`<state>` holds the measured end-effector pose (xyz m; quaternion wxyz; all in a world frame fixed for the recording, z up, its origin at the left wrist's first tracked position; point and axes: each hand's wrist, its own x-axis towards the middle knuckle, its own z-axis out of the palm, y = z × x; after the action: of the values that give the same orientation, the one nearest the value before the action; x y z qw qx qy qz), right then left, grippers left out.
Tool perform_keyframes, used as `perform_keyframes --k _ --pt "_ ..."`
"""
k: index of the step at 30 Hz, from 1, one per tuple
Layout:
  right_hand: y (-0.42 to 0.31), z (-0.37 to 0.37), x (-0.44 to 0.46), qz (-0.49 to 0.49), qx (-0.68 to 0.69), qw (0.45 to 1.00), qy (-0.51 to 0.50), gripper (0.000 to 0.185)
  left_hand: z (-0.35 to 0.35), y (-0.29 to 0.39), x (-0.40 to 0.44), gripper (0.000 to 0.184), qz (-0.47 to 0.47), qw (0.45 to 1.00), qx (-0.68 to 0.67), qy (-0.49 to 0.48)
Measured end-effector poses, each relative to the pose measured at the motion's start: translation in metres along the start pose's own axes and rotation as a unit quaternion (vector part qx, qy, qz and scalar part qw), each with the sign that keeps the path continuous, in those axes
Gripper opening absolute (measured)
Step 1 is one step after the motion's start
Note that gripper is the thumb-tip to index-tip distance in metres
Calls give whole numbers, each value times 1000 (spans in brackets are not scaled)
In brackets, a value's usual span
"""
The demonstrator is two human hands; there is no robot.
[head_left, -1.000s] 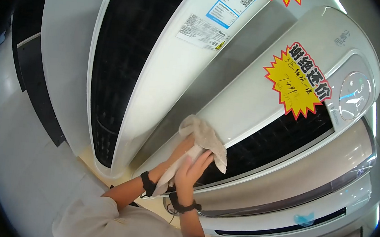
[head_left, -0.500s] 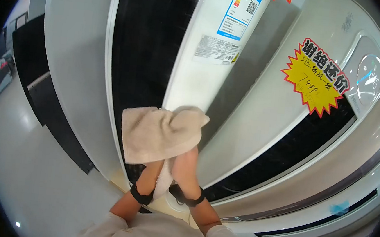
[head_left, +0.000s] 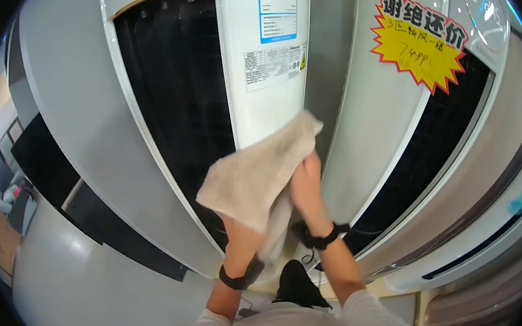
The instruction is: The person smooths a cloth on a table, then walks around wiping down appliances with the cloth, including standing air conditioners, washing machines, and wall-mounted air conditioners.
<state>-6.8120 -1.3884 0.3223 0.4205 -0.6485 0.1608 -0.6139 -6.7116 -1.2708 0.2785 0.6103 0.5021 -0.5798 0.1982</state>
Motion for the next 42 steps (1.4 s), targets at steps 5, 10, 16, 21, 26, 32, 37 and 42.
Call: perform_keyframes --k 5,10,16,21,26,32,37,42 --pt "-2 23 -2 -127 -96 987 -15 48 9 1 -7 36 -74 996 -18 -45" --pt "63 12 -72 -81 -112 990 -27 67 22 -18 -95 36 -156 985 -69 -20" --pt "61 -16 -5 -44 -172 984 -1 64 17 -16 -59 35 -50 996 -52 -60" --pt "-5 0 53 -163 -143 976 6 55 23 18 0 38 -108 987 -110 -48" --pt "44 3 -7 -190 -170 966 33 64 40 -4 -52 46 -150 986 -60 -49" --pt "94 -12 -18 -107 -161 980 54 66 44 -16 -84 46 -125 985 -113 43" --pt "20 -5 69 -85 -61 994 1 56 20 -37 -18 43 -64 993 -57 -82" --pt "16 7 40 -157 -73 985 -19 82 36 -33 -21 48 -135 983 -125 6"
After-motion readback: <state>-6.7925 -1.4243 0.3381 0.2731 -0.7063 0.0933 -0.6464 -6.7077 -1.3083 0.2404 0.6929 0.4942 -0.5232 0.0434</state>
